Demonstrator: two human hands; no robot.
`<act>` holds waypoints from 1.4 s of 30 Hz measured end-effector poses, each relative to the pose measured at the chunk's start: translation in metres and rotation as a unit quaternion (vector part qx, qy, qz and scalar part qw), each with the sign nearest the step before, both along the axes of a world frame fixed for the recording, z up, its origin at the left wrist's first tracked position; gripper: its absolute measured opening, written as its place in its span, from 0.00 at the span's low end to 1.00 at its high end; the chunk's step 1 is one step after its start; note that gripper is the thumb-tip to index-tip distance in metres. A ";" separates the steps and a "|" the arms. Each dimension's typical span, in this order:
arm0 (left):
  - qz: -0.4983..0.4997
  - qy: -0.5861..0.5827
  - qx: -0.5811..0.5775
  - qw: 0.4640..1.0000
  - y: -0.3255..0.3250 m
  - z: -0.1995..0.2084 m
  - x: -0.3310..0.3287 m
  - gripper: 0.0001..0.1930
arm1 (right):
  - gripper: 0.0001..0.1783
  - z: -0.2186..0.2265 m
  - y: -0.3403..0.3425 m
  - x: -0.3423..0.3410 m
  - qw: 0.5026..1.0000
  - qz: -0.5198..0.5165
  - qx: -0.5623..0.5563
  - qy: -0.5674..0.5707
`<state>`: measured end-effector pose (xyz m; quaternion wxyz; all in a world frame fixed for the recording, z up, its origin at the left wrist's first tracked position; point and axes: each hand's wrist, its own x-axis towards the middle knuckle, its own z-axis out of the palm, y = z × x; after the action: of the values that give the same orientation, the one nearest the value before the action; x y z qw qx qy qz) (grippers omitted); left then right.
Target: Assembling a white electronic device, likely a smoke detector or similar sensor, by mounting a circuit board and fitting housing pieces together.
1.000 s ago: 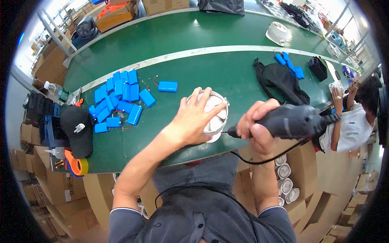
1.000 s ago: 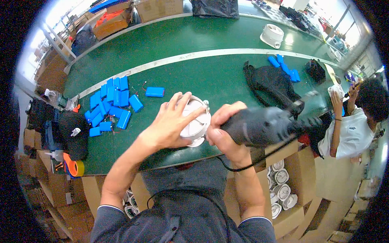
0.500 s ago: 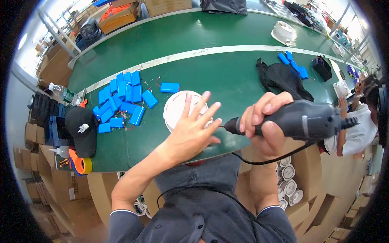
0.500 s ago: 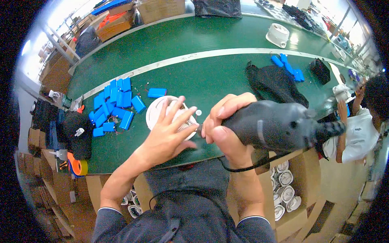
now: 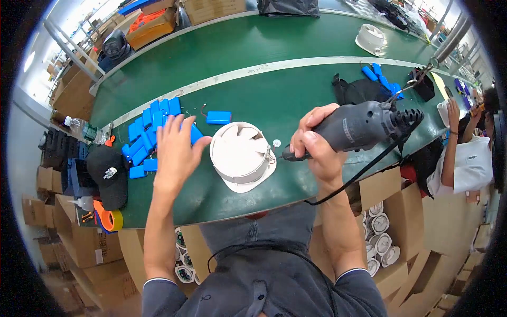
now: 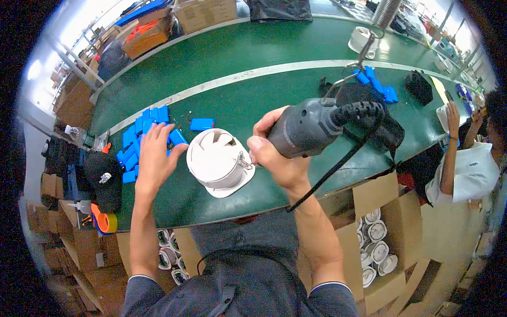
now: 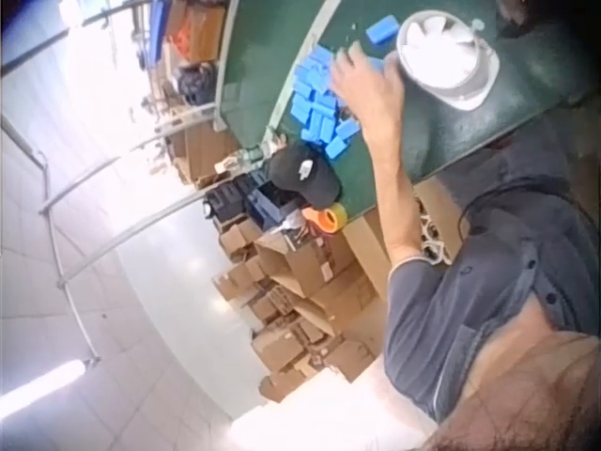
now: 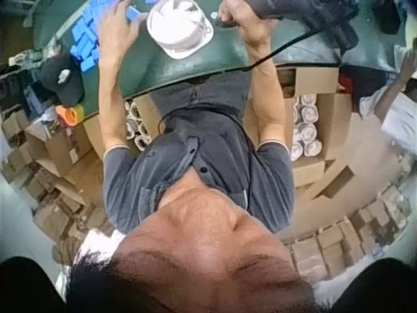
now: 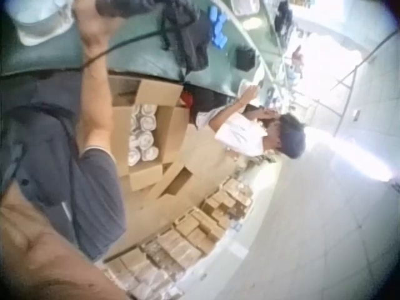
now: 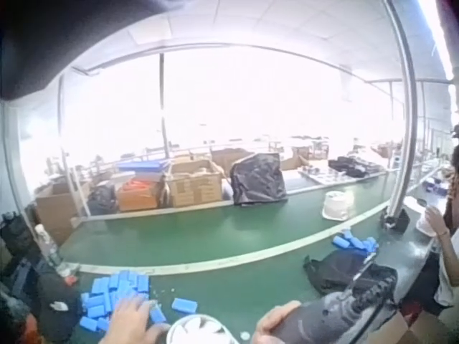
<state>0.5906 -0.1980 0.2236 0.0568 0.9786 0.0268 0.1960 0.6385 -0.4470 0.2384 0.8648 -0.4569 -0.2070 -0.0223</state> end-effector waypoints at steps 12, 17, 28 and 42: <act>-0.150 0.105 -0.100 0.978 -0.070 -0.007 -0.012 0.50 | 0.13 -0.008 0.008 0.004 1.000 0.012 -0.026 0.009; -0.161 0.071 -0.107 0.979 -0.066 -0.011 -0.010 0.47 | 0.12 -0.011 0.014 0.005 0.999 0.007 -0.045 0.026; -0.157 0.069 -0.094 0.981 -0.073 -0.010 -0.010 0.46 | 0.12 -0.017 0.013 0.006 0.997 0.000 -0.075 0.016; -0.141 0.033 -0.073 0.987 -0.077 -0.017 -0.013 0.45 | 0.09 -0.019 0.014 0.003 0.986 -0.009 -0.162 -0.045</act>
<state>0.5771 -0.2748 0.2069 0.1544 0.9717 -0.0953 0.1513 0.6416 -0.4333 0.2199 0.7690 -0.5911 -0.2429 -0.0169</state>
